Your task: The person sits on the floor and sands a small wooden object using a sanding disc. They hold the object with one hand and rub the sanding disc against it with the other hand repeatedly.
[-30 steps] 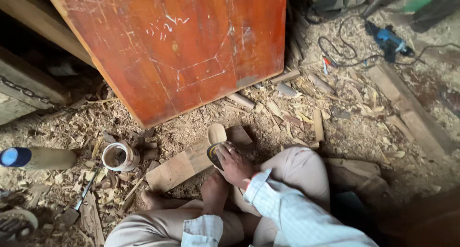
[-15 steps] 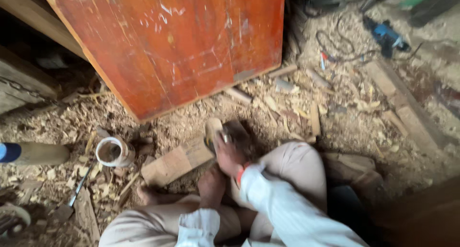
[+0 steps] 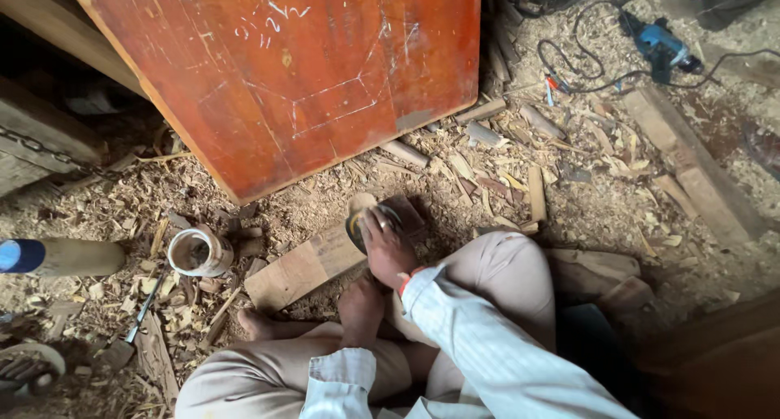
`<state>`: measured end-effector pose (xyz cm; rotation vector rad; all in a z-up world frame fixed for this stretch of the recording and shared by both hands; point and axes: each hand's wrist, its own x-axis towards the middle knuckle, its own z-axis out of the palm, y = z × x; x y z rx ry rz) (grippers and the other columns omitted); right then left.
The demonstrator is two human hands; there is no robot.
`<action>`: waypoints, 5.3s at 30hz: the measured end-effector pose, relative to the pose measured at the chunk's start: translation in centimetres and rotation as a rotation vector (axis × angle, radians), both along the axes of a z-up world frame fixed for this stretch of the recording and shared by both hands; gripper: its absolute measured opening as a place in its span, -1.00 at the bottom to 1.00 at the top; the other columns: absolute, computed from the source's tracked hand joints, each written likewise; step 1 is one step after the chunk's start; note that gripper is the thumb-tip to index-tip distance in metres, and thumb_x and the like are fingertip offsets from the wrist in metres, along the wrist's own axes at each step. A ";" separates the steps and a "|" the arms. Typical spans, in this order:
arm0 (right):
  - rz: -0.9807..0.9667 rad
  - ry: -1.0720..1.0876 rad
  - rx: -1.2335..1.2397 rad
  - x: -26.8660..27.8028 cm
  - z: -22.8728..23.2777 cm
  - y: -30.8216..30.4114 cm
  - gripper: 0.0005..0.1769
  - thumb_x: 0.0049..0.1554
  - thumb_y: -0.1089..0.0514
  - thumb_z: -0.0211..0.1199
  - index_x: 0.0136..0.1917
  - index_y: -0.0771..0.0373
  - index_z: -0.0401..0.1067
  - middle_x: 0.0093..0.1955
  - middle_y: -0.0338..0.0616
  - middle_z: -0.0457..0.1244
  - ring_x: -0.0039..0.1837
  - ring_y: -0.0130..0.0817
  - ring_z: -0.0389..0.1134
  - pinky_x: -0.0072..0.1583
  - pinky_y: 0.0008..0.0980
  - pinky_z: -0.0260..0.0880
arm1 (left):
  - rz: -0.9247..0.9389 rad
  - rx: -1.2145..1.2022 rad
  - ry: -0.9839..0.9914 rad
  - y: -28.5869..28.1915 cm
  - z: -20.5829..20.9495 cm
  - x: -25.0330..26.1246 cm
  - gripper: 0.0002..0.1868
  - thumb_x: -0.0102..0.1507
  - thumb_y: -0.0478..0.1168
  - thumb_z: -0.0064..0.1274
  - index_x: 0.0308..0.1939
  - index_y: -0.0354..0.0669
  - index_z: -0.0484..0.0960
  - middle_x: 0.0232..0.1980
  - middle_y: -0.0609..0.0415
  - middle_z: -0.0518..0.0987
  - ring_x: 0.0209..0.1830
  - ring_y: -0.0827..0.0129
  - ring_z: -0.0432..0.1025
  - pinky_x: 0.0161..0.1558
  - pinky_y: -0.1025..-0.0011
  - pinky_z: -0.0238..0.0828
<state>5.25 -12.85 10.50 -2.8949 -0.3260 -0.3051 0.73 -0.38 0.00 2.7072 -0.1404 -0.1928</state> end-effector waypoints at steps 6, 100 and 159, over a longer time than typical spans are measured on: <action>-0.018 0.048 0.008 1.6 1.0 0.1 -0.36 0.10 0.29 -0.01 0.46 0.43 0.24 0.52 0.06 0.10 0.56 0.05 0.08 0.45 -0.04 0.15 | -0.032 -0.021 -0.045 -0.8 -0.2 0.7 -0.75 0.15 -0.08 0.10 -0.30 -0.19 0.60 -0.34 -0.16 0.63 -0.34 -0.09 0.60 -0.28 -0.01 0.57; 0.115 0.388 2.629 -1.4 9.6 -8.5 -0.48 0.30 -0.03 0.03 0.43 0.28 0.29 0.42 -0.05 0.26 0.45 -0.16 0.27 0.48 -0.05 0.21 | -0.089 -0.583 -0.427 5.5 24.4 15.1 -0.71 0.35 -0.19 0.00 0.10 -0.25 0.59 -0.05 -0.18 0.69 -0.04 0.05 0.59 -0.05 0.25 0.48; 0.161 0.931 1.797 -6.4 4.0 -4.5 -0.52 0.24 -0.01 0.30 0.21 0.46 0.53 0.10 -0.06 0.43 0.14 -0.35 0.40 0.22 -0.34 0.38 | 0.535 -1.747 0.068 7.1 27.6 9.0 -0.73 0.36 -0.15 0.14 0.05 -0.22 0.65 -0.27 0.21 0.51 -0.27 0.53 0.42 -0.14 0.51 0.50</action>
